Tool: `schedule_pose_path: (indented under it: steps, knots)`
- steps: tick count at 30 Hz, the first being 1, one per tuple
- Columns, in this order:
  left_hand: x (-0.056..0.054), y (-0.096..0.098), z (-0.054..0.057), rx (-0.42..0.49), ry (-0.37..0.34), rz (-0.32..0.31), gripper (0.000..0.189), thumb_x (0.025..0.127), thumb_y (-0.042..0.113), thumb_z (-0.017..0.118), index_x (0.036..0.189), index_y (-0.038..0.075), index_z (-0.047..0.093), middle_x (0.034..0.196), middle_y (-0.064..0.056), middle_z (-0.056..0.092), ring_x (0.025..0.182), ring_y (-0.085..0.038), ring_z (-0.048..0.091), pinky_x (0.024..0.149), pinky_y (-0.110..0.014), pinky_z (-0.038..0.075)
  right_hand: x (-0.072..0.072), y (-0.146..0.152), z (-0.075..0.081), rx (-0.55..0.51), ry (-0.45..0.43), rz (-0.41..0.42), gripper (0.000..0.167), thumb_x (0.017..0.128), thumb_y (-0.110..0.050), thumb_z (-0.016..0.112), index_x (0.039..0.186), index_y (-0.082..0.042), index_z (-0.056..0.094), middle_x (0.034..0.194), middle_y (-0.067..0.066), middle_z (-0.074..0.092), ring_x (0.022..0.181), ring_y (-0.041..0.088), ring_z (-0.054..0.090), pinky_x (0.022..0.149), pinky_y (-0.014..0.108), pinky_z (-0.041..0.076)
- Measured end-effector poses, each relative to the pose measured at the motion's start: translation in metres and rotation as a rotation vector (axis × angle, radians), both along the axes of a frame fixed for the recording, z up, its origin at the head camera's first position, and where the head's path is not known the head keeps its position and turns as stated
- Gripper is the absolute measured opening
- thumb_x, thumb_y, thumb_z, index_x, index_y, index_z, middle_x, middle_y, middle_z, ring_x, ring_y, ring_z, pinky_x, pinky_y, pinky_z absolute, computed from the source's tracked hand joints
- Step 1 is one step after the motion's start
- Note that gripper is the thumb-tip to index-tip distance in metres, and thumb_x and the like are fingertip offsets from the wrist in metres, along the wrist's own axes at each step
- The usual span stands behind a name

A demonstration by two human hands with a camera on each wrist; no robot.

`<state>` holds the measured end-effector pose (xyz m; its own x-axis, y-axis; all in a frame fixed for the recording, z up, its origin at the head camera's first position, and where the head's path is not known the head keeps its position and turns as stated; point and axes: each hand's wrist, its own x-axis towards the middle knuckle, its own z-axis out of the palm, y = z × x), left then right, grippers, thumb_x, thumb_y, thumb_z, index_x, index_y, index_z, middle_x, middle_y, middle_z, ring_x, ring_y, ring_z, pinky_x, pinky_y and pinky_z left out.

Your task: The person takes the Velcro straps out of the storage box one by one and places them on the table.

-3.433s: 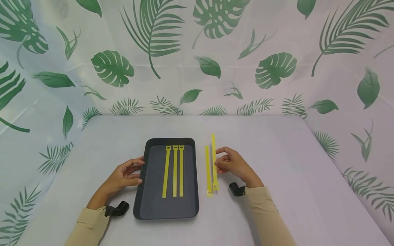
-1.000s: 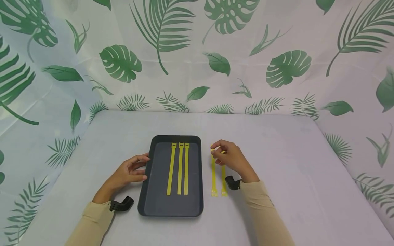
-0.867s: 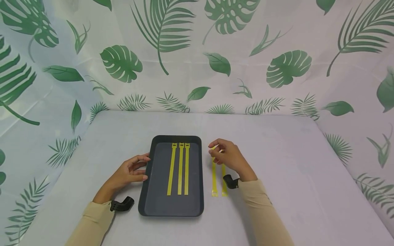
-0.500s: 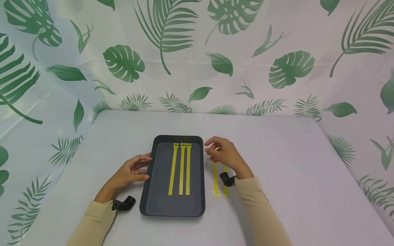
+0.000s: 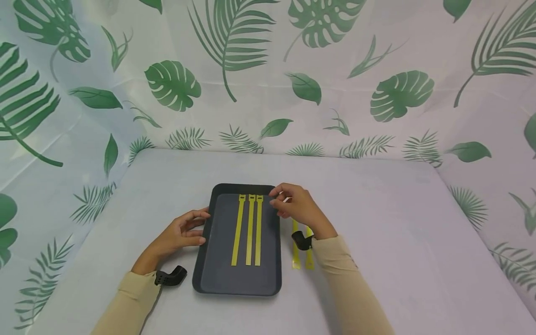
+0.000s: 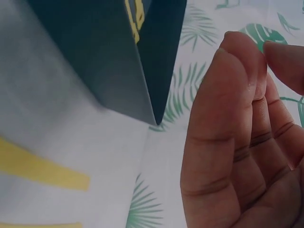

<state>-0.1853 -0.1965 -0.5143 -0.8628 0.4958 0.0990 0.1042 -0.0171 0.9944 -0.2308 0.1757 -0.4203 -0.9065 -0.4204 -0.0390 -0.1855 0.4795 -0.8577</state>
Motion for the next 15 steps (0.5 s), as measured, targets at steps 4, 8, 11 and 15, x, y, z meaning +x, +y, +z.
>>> schedule_pose_path:
  steps: [4,8,11,15]
  knots:
    - [0.0,0.0,0.0,0.013,-0.006,-0.006,0.065,0.093,0.006,0.084,0.144,-0.016,0.049,0.171,-0.035,0.025,0.147,-0.059,0.039,0.108,-0.028,0.055,-0.002,-0.005,0.0,-0.002,0.002,0.021,0.026,0.106,-0.005,0.068,0.128,0.008,0.065,0.102,0.027,0.07,0.084,0.04,0.075,0.073,0.04,0.065]
    - [-0.001,0.0,0.0,0.014,-0.013,-0.005,0.066,0.093,0.006,0.084,0.145,-0.016,0.049,0.172,-0.035,0.025,0.147,-0.059,0.04,0.108,-0.029,0.055,-0.005,-0.011,-0.001,-0.017,-0.008,0.055,0.026,0.106,-0.004,0.068,0.127,0.01,0.064,0.1,0.025,0.069,0.085,0.041,0.074,0.072,0.038,0.065]
    - [-0.001,-0.001,0.0,0.013,-0.017,-0.003,0.066,0.093,0.005,0.084,0.145,-0.016,0.049,0.172,-0.034,0.025,0.148,-0.058,0.04,0.108,-0.029,0.055,-0.007,-0.015,-0.001,-0.021,-0.023,0.077,0.027,0.106,-0.004,0.067,0.128,0.011,0.064,0.1,0.024,0.07,0.087,0.043,0.073,0.072,0.037,0.064]
    - [-0.001,-0.001,0.0,0.011,-0.019,-0.004,0.066,0.093,0.004,0.084,0.145,-0.016,0.049,0.172,-0.034,0.025,0.148,-0.058,0.04,0.108,-0.03,0.055,-0.009,-0.02,0.0,-0.011,-0.045,0.107,0.027,0.106,-0.003,0.066,0.129,0.011,0.063,0.101,0.026,0.069,0.089,0.043,0.071,0.073,0.036,0.063]
